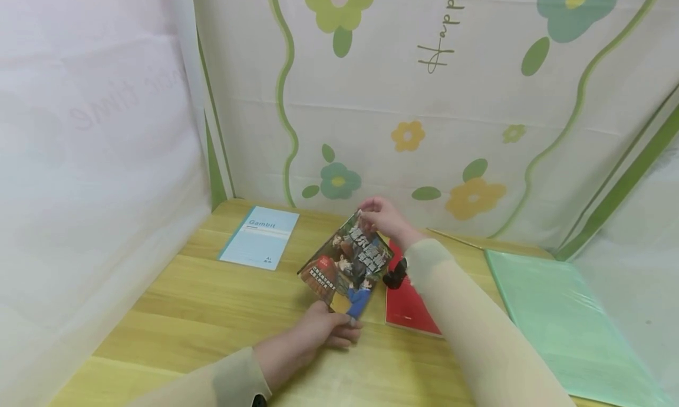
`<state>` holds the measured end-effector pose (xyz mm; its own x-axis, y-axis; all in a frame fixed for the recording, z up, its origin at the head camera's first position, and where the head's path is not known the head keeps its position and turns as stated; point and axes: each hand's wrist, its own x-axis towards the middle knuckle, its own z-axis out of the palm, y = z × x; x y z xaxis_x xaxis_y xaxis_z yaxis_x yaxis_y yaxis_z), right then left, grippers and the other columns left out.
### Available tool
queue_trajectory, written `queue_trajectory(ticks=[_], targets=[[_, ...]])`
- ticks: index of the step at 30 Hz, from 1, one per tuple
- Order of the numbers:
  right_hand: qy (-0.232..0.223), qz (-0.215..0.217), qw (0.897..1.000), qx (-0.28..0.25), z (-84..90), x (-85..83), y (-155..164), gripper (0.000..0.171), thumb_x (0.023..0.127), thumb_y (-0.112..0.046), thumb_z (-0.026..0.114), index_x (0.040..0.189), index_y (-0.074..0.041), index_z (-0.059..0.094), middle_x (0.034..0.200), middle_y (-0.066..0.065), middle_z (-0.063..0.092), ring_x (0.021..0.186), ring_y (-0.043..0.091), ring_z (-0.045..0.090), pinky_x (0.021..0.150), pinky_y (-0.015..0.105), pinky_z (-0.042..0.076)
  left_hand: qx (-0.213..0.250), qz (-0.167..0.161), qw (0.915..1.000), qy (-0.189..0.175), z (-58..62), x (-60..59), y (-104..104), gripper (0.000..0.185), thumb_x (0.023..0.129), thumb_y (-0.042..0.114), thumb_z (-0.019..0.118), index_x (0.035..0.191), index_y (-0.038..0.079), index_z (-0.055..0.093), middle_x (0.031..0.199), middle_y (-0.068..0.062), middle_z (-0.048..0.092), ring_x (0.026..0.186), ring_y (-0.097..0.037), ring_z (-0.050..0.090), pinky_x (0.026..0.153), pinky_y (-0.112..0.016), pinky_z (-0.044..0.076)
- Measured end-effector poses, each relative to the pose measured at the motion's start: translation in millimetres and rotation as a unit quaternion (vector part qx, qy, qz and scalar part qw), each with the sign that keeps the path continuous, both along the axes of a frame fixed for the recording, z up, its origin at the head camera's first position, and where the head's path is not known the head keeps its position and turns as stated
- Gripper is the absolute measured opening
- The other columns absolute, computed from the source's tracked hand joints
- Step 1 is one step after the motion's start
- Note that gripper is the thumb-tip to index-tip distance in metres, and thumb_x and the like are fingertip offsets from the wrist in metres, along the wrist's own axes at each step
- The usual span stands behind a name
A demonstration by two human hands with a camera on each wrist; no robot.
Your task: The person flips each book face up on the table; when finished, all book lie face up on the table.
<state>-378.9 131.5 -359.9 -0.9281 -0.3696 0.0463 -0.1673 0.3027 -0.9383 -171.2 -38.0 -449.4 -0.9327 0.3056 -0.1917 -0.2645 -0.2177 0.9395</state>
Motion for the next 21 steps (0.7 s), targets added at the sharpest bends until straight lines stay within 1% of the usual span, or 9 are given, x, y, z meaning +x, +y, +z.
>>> queue_trajectory(ticks=[2, 6, 10, 16, 21], targets=[[0.0, -0.002, 1.0, 0.0, -1.4, -1.2, -1.9, 0.018, 0.099, -0.002, 0.055, 0.116, 0.003, 0.055, 0.089, 0.015, 0.063, 0.07, 0.021, 0.059, 0.061, 0.029, 0.053, 0.012, 0.001, 0.9999, -0.011, -1.2, 0.6, 1.7, 0.028, 0.093, 0.001, 0.057, 0.114, -0.017, 0.051, 0.104, -0.029, 0.068, 0.09, -0.037, 0.071, 0.074, -0.041, 0.061], [0.005, -0.001, 1.0, 0.01, -0.8, -0.5, -6.5, 0.019, 0.096, -0.002, 0.058, 0.115, 0.001, 0.056, 0.092, 0.016, 0.065, 0.073, 0.024, 0.061, 0.064, 0.032, 0.055, 0.028, 0.0, 0.9994, -0.022, -2.5, 1.9, 4.8, 0.031, 0.094, 0.002, 0.058, 0.115, -0.02, 0.049, 0.107, -0.03, 0.067, 0.094, -0.037, 0.07, 0.078, -0.041, 0.06], [0.007, 0.005, 1.0, 0.019, 0.1, -0.4, -9.9, 0.02, 0.096, -0.004, 0.059, 0.115, 0.0, 0.056, 0.094, 0.016, 0.065, 0.075, 0.025, 0.061, 0.067, 0.033, 0.054, 0.038, 0.008, 0.9987, -0.032, -2.9, 3.1, 9.6, 0.034, 0.094, 0.003, 0.058, 0.117, -0.02, 0.047, 0.108, -0.03, 0.067, 0.096, -0.037, 0.07, 0.079, -0.042, 0.06], [-0.005, 0.015, 1.0, 0.013, -1.0, 0.3, -15.4, 0.019, 0.097, -0.004, 0.057, 0.115, 0.001, 0.056, 0.092, 0.018, 0.064, 0.073, 0.026, 0.06, 0.064, 0.034, 0.055, 0.049, 0.032, 0.9968, -0.054, -4.9, 4.9, 17.8, 0.036, 0.095, 0.002, 0.058, 0.119, -0.018, 0.041, 0.109, -0.028, 0.067, 0.094, -0.035, 0.07, 0.076, -0.04, 0.06], [-0.015, 0.029, 0.999, 0.005, -2.2, 1.1, -20.3, 0.022, 0.097, -0.004, 0.055, 0.118, 0.003, 0.056, 0.092, 0.017, 0.063, 0.073, 0.026, 0.06, 0.065, 0.036, 0.057, 0.047, 0.04, 0.9963, -0.059, -8.0, 5.2, 19.6, 0.032, 0.097, 0.002, 0.055, 0.119, -0.018, 0.044, 0.109, -0.027, 0.068, 0.094, -0.033, 0.071, 0.076, -0.039, 0.061]])
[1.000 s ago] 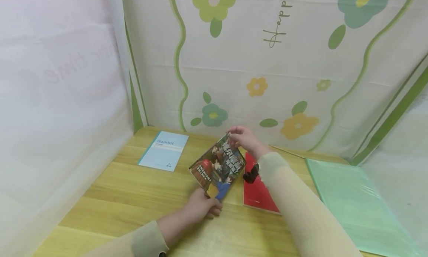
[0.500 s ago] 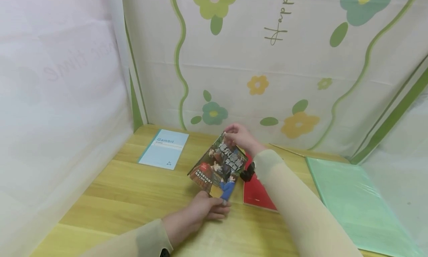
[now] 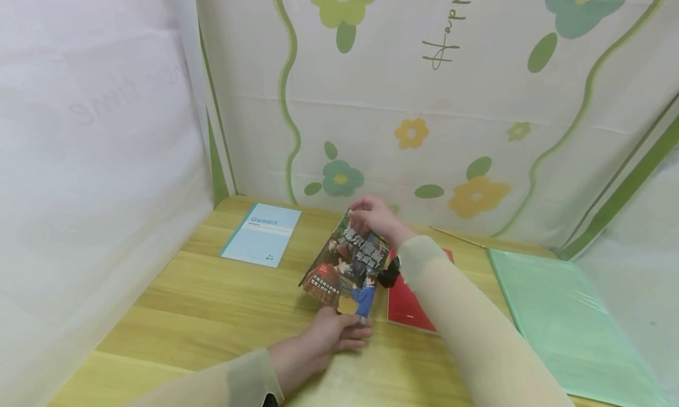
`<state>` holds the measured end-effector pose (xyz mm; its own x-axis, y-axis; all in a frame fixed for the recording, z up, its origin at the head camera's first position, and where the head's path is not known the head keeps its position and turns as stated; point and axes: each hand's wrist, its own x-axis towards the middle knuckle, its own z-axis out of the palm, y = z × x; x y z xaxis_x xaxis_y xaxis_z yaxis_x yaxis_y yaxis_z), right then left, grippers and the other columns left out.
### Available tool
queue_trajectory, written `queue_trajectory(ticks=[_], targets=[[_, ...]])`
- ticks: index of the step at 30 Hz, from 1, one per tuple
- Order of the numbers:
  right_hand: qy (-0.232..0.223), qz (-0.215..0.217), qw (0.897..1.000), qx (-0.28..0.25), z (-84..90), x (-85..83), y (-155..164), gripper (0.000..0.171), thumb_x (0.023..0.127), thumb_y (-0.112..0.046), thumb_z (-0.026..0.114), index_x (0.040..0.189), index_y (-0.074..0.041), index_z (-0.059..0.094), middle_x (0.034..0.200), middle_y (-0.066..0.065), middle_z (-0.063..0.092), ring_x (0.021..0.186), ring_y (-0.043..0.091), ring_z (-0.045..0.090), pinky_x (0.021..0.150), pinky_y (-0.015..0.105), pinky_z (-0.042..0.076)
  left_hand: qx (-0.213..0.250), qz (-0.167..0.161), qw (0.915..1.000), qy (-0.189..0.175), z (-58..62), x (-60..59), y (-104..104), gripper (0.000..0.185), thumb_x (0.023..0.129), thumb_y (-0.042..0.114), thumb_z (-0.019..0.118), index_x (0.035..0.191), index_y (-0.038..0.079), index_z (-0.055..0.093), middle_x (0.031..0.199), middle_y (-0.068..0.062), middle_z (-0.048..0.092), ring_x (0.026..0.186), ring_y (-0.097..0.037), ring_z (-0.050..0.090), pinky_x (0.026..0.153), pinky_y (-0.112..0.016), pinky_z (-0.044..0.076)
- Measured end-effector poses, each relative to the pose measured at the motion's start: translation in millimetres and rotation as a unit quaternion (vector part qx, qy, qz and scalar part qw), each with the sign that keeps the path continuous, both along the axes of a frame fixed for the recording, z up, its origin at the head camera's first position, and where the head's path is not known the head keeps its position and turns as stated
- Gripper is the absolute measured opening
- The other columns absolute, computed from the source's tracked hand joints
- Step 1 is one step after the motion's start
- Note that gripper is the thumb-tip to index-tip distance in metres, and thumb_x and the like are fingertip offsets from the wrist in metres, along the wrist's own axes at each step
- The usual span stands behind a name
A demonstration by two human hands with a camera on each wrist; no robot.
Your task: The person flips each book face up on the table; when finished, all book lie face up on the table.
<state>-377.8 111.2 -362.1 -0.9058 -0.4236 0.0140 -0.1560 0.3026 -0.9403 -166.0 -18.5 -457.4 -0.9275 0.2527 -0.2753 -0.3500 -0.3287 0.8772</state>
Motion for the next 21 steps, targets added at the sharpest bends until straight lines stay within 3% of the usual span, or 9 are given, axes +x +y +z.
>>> queue_trajectory(ticks=[9, 21], targets=[[-0.02, 0.055, 0.998, 0.012, 2.4, 1.4, -0.4, 0.033, 0.103, -0.016, 0.05, 0.132, 0.0, 0.052, 0.098, 0.022, 0.062, 0.081, 0.032, 0.058, 0.075, 0.044, 0.054, -0.001, -0.001, 1.0, -0.003, -2.3, -2.6, 2.3, 0.027, 0.099, 0.007, 0.054, 0.115, -0.013, 0.051, 0.106, -0.026, 0.069, 0.093, -0.033, 0.071, 0.076, -0.04, 0.061], [-0.014, 0.069, 0.992, 0.105, 4.1, 3.6, -1.8, 0.059, 0.104, -0.052, 0.034, 0.145, -0.012, 0.047, 0.109, 0.017, 0.065, 0.094, 0.032, 0.062, 0.091, 0.047, 0.05, 0.03, -0.009, 0.9995, -0.011, -2.1, -9.8, 4.7, 0.03, 0.102, 0.011, 0.047, 0.119, -0.013, 0.051, 0.112, -0.025, 0.068, 0.099, -0.033, 0.069, 0.079, -0.043, 0.06]])
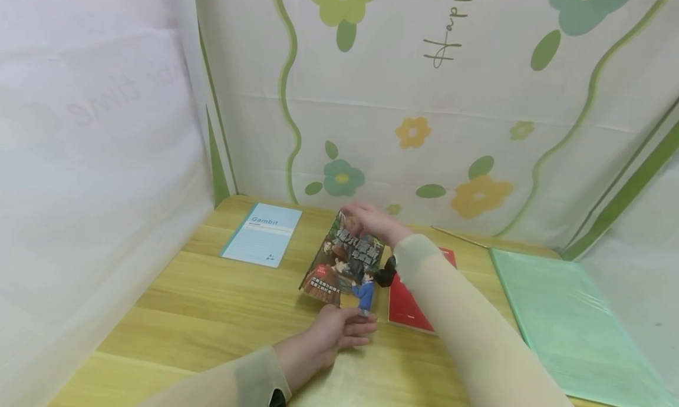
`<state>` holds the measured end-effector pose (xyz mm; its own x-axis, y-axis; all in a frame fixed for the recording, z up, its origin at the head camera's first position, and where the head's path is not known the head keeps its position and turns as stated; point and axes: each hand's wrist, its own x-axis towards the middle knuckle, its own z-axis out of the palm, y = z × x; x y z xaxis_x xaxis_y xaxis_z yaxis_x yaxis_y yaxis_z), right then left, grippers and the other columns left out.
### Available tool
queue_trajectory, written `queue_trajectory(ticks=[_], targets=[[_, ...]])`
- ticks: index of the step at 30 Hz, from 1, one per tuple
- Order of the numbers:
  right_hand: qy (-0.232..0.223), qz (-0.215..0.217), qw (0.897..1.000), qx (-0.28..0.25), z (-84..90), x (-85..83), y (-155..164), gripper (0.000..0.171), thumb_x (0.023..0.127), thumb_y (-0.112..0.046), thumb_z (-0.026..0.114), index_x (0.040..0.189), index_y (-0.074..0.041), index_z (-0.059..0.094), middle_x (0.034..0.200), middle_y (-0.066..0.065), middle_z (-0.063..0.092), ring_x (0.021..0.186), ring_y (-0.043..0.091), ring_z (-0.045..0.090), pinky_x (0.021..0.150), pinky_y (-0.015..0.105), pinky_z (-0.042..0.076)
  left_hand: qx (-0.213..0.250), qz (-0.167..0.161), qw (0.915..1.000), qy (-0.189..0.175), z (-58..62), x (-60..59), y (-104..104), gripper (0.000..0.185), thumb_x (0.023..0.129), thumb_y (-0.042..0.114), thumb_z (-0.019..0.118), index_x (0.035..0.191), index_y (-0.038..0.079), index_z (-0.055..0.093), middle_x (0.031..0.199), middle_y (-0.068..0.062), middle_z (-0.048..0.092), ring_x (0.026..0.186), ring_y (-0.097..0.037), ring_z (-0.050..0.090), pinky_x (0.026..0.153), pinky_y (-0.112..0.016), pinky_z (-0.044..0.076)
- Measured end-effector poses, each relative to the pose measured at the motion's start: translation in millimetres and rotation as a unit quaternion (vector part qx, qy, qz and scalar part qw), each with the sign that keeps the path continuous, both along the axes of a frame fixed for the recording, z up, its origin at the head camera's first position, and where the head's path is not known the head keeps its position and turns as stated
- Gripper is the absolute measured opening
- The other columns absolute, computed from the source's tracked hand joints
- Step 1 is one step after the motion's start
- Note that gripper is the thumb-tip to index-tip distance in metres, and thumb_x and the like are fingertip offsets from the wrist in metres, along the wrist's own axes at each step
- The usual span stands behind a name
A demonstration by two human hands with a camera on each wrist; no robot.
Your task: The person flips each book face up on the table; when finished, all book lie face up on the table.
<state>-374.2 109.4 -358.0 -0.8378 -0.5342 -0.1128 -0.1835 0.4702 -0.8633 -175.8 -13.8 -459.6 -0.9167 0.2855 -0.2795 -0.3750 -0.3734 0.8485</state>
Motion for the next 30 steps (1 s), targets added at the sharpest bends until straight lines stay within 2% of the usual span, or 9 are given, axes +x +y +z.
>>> queue_trajectory(ticks=[3, 7, 19, 26, 30], targets=[[-0.003, -0.003, 1.0, 0.008, -1.3, -0.6, -1.4, 0.064, 0.104, -0.056, 0.031, 0.146, -0.011, 0.046, 0.127, 0.011, 0.06, 0.095, 0.031, 0.063, 0.092, 0.046, 0.05, 0.012, -0.006, 0.9999, -0.001, -3.0, -2.2, -0.1, 0.03, 0.102, 0.013, 0.044, 0.119, -0.011, 0.053, 0.116, -0.026, 0.066, 0.101, -0.033, 0.068, 0.081, -0.044, 0.059], [-0.012, -0.005, 1.0, 0.016, -4.3, -3.0, -2.4, 0.068, 0.102, -0.061, 0.028, 0.145, -0.012, 0.048, 0.141, 0.004, 0.053, 0.096, 0.029, 0.063, 0.093, 0.046, 0.049, 0.023, -0.015, 0.9996, -0.001, -4.8, -3.8, -0.9, 0.031, 0.102, 0.014, 0.042, 0.119, -0.009, 0.053, 0.12, -0.027, 0.064, 0.103, -0.034, 0.068, 0.081, -0.045, 0.059], [-0.052, 0.009, 0.999, 0.004, -19.6, -15.6, -4.9, 0.083, 0.095, -0.072, 0.025, 0.147, -0.011, 0.045, 0.147, 0.007, 0.048, 0.098, 0.029, 0.064, 0.094, 0.045, 0.05, 0.031, -0.018, 0.9993, -0.01, 1.1, -6.0, -0.5, 0.035, 0.105, 0.011, 0.044, 0.126, -0.016, 0.049, 0.118, -0.027, 0.065, 0.106, -0.034, 0.066, 0.088, -0.042, 0.056], [-0.077, 0.011, 0.997, -0.003, -27.8, -19.6, -8.8, 0.073, 0.103, -0.061, 0.021, 0.149, -0.008, 0.041, 0.149, 0.009, 0.044, 0.098, 0.03, 0.063, 0.093, 0.044, 0.05, 0.036, -0.012, 0.9992, -0.015, 0.8, -5.4, 0.2, 0.036, 0.105, 0.01, 0.045, 0.127, -0.018, 0.046, 0.118, -0.026, 0.065, 0.107, -0.034, 0.066, 0.089, -0.041, 0.056], [-0.081, 0.005, 0.997, 0.001, -29.4, -16.0, -10.5, 0.074, 0.101, -0.063, 0.022, 0.15, -0.01, 0.04, 0.149, 0.007, 0.044, 0.101, 0.03, 0.062, 0.095, 0.045, 0.049, 0.035, -0.01, 0.9992, -0.016, 0.4, -4.5, 0.0, 0.037, 0.105, 0.01, 0.044, 0.127, -0.019, 0.045, 0.118, -0.027, 0.064, 0.107, -0.034, 0.066, 0.09, -0.041, 0.056]])
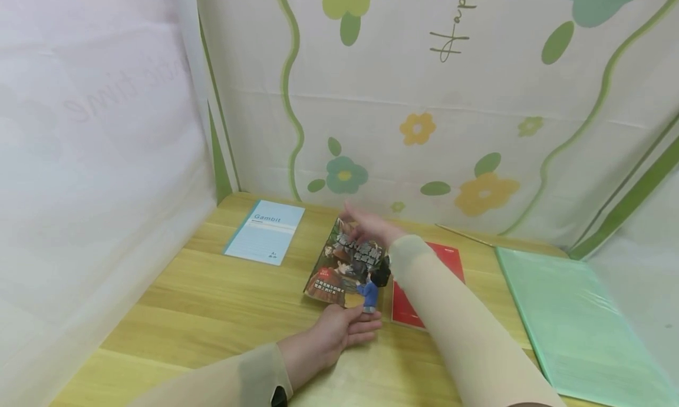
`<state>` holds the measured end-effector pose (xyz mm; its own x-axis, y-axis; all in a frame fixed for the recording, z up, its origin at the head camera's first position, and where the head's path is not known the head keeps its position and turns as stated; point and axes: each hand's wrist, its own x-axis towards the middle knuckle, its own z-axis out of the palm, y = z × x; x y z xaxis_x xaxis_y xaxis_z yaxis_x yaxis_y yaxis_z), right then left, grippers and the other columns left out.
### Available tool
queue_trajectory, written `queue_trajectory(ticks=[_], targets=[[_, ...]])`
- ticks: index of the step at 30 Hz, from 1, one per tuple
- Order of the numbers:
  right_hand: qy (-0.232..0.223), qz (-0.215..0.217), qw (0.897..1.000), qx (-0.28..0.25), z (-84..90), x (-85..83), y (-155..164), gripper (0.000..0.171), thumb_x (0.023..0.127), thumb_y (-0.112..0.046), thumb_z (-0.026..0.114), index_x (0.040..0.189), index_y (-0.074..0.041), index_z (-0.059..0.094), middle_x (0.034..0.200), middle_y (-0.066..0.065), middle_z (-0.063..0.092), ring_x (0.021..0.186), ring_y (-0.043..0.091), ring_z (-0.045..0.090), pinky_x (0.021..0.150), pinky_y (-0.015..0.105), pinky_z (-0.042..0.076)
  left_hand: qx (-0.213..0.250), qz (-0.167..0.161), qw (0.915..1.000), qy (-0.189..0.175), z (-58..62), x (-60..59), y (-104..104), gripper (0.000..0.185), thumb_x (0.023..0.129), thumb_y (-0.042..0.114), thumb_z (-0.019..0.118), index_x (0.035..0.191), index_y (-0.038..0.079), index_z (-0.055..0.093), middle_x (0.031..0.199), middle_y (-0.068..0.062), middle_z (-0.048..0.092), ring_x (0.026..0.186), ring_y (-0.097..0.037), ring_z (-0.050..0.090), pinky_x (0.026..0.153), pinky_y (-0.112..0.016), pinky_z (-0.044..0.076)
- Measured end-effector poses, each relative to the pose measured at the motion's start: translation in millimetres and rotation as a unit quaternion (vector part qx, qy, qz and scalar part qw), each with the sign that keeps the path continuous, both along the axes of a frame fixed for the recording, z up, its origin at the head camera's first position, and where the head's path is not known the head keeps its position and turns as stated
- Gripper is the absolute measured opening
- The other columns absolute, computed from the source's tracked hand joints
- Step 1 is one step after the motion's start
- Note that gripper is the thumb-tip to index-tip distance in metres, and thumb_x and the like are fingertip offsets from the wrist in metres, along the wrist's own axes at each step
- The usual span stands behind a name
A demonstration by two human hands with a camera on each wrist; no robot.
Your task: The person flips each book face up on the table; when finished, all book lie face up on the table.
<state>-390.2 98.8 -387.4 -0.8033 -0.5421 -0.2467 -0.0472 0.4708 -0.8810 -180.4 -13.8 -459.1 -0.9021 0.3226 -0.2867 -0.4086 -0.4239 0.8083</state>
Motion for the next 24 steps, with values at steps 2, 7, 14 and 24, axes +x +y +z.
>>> queue_trajectory(ticks=[2, 7, 14, 24], targets=[[-0.002, -0.004, 1.0, -0.001, -0.4, 2.5, -1.4, 0.074, 0.101, -0.064, 0.023, 0.149, -0.011, 0.041, 0.149, 0.006, 0.044, 0.102, 0.03, 0.061, 0.095, 0.045, 0.049, -0.001, 0.002, 1.0, 0.0, -0.3, 0.1, -0.1, 0.037, 0.105, 0.011, 0.044, 0.127, -0.019, 0.046, 0.119, -0.028, 0.064, 0.107, -0.034, 0.066, 0.09, -0.041, 0.056], [-0.015, 0.002, 1.0, -0.017, -1.2, 6.7, -5.5, 0.073, 0.103, -0.059, 0.024, 0.149, -0.004, 0.039, 0.149, 0.012, 0.043, 0.103, 0.037, 0.059, 0.094, 0.049, 0.048, 0.0, 0.008, 1.0, 0.001, -1.3, 0.0, 0.2, 0.035, 0.103, 0.006, 0.045, 0.127, -0.019, 0.045, 0.119, -0.028, 0.064, 0.107, -0.036, 0.066, 0.089, -0.042, 0.056], [-0.02, 0.036, 0.999, 0.003, -6.5, 5.5, -6.8, 0.085, 0.1, -0.066, 0.02, 0.151, 0.0, 0.031, 0.15, 0.018, 0.043, 0.111, 0.04, 0.058, 0.097, 0.052, 0.047, -0.001, 0.015, 0.9996, 0.023, -5.0, -3.3, -3.2, 0.047, 0.099, 0.003, 0.049, 0.135, -0.023, 0.035, 0.127, -0.03, 0.058, 0.11, -0.038, 0.064, 0.089, -0.044, 0.056], [0.092, -0.033, 0.99, 0.103, -12.6, 4.6, -4.8, 0.092, 0.091, -0.078, 0.026, 0.152, -0.009, 0.037, 0.15, 0.016, 0.043, 0.134, 0.038, 0.043, 0.112, 0.056, 0.032, -0.107, 0.03, 0.989, 0.098, 13.8, -13.1, -22.1, 0.028, 0.099, 0.007, 0.05, 0.12, -0.011, 0.053, 0.11, -0.023, 0.067, 0.096, -0.037, 0.068, 0.079, -0.046, 0.06]])
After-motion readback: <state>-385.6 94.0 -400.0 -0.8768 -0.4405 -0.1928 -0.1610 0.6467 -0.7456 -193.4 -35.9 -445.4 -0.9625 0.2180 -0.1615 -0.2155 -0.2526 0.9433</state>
